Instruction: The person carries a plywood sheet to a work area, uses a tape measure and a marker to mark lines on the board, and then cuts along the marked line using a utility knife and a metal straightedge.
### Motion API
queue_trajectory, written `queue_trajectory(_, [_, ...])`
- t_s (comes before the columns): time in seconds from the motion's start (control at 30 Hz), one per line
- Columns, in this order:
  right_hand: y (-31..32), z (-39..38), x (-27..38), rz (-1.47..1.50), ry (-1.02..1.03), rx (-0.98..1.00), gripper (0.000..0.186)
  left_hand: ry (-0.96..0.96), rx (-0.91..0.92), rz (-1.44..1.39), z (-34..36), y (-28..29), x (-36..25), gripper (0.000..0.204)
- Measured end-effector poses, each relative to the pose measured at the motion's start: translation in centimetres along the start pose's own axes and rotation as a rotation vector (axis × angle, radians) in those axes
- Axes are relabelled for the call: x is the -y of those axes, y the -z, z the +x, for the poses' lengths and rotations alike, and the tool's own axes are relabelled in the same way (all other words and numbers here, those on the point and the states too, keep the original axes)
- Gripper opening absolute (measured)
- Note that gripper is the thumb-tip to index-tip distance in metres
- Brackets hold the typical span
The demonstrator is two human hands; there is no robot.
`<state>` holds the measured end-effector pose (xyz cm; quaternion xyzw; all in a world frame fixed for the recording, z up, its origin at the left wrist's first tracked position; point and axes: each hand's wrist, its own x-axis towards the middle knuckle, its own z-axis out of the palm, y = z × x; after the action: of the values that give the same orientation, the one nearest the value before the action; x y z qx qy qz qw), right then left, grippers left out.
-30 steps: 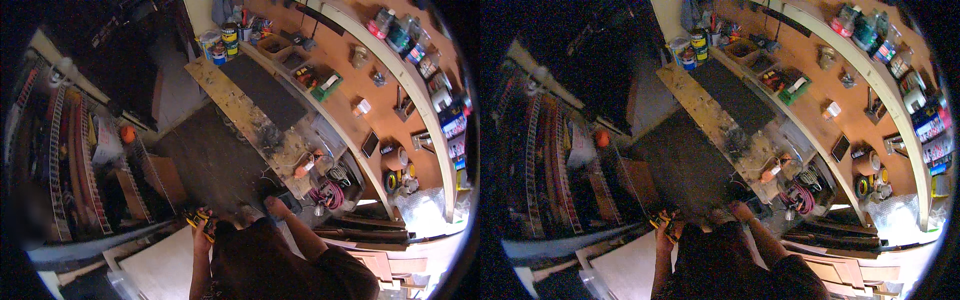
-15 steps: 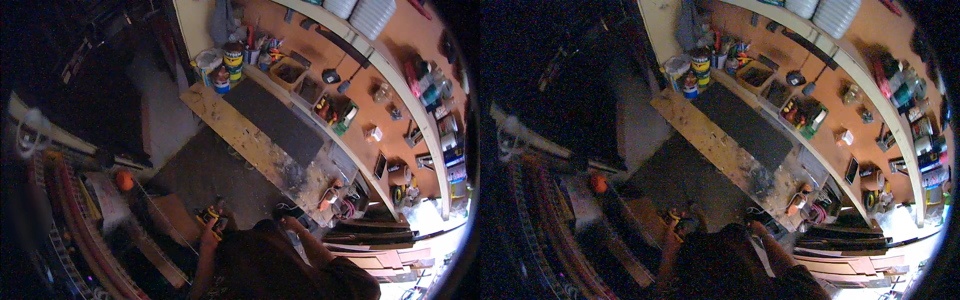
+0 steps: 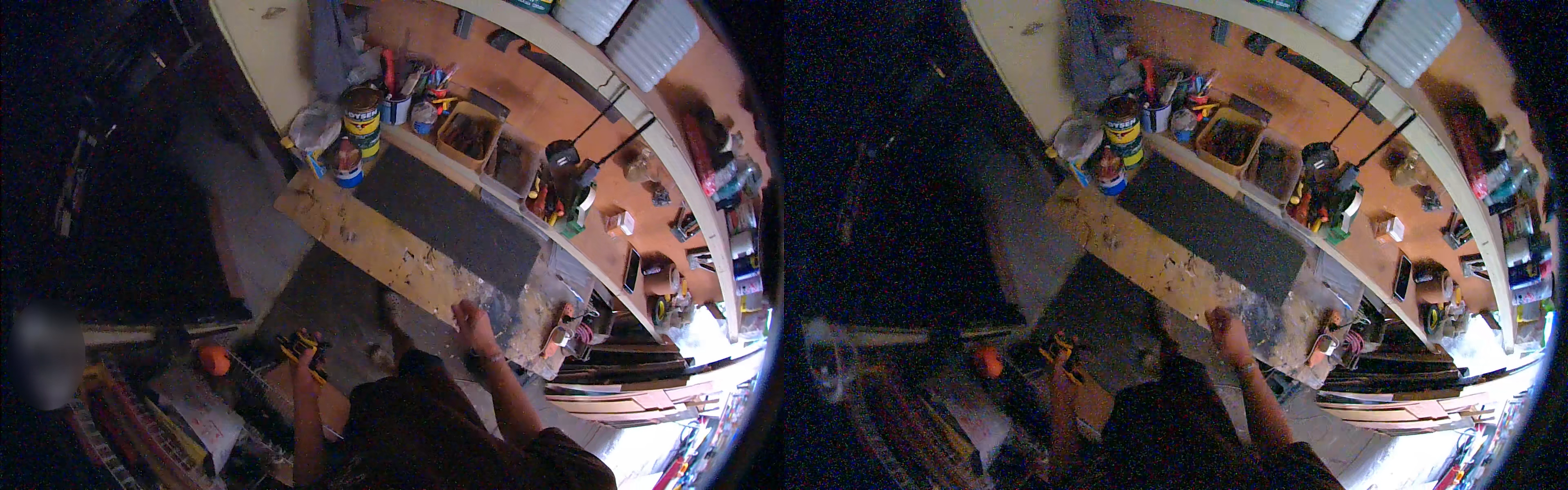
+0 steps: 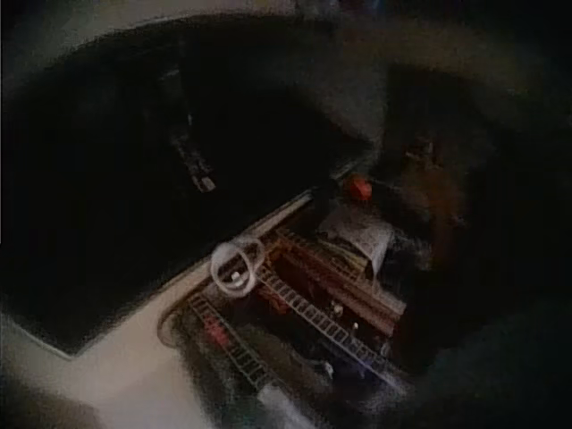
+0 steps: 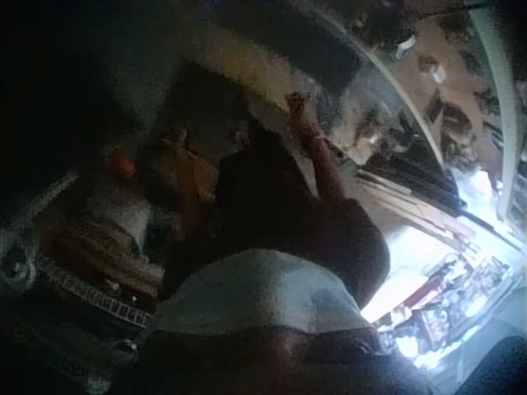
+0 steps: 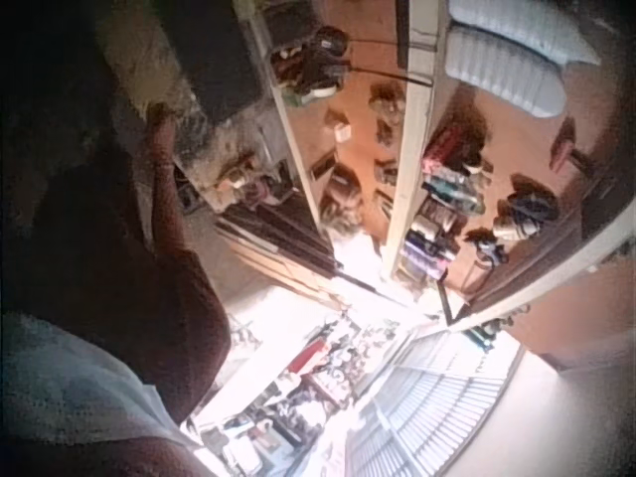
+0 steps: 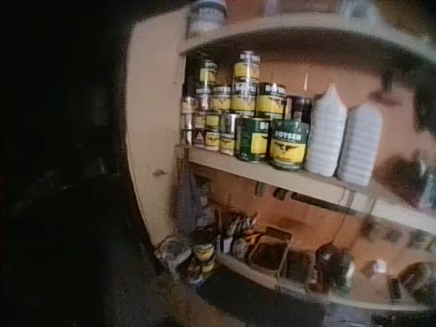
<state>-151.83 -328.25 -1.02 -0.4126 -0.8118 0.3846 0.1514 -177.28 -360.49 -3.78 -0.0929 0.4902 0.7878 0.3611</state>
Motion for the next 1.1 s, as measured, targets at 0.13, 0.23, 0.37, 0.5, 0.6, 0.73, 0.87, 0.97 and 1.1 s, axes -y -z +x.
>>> queue_trajectory(0.13, [3.2, 13.8, 3.1, 0.077, 0.000, -0.236, 0.020, -0.314, 0.005, 1.042, 2.7, -1.3, -0.8, 0.047])
queue_trajectory(0.23, [5.8, 25.7, 4.7, 0.134, 0.100, -0.370, 0.016, 0.234, -0.254, 0.435, 5.2, -3.5, -1.2, 0.046])
queue_trajectory(0.37, [7.2, 40.0, 6.0, 0.014, 0.389, -0.616, 0.016, -0.104, -0.030, 0.574, 7.0, -6.4, -1.9, 0.044])
queue_trajectory(0.5, [7.7, 50.8, 6.4, 0.050, 0.377, -0.546, 0.019, 0.123, -0.110, 0.228, 7.6, -6.4, -3.3, 0.038])
queue_trajectory(0.6, [7.3, 54.7, 5.6, 0.080, 0.255, -0.485, 0.020, -0.175, -0.022, 0.826, 8.3, -5.9, -3.7, 0.038])
queue_trajectory(0.73, [6.6, 59.4, 4.4, -0.010, 0.127, -0.401, 0.020, 0.166, -0.196, 0.302, 9.5, -7.4, -4.7, 0.040])
queue_trajectory(0.87, [5.5, 60.9, 3.3, 0.083, 0.101, -0.421, 0.021, 0.134, -0.299, 0.455, 10.0, -11.3, -5.8, 0.035])
queue_trajectory(0.97, [5.4, 60.6, 3.6, 0.116, 0.119, -0.430, 0.021, 0.053, -0.225, 0.804, 10.3, -13.4, -6.2, 0.033])
queue_trajectory(1.1, [6.5, 60.2, 5.3, -0.002, 0.173, -0.466, 0.025, 0.420, -0.254, 0.194, 11.5, -11.8, -7.2, 0.034])
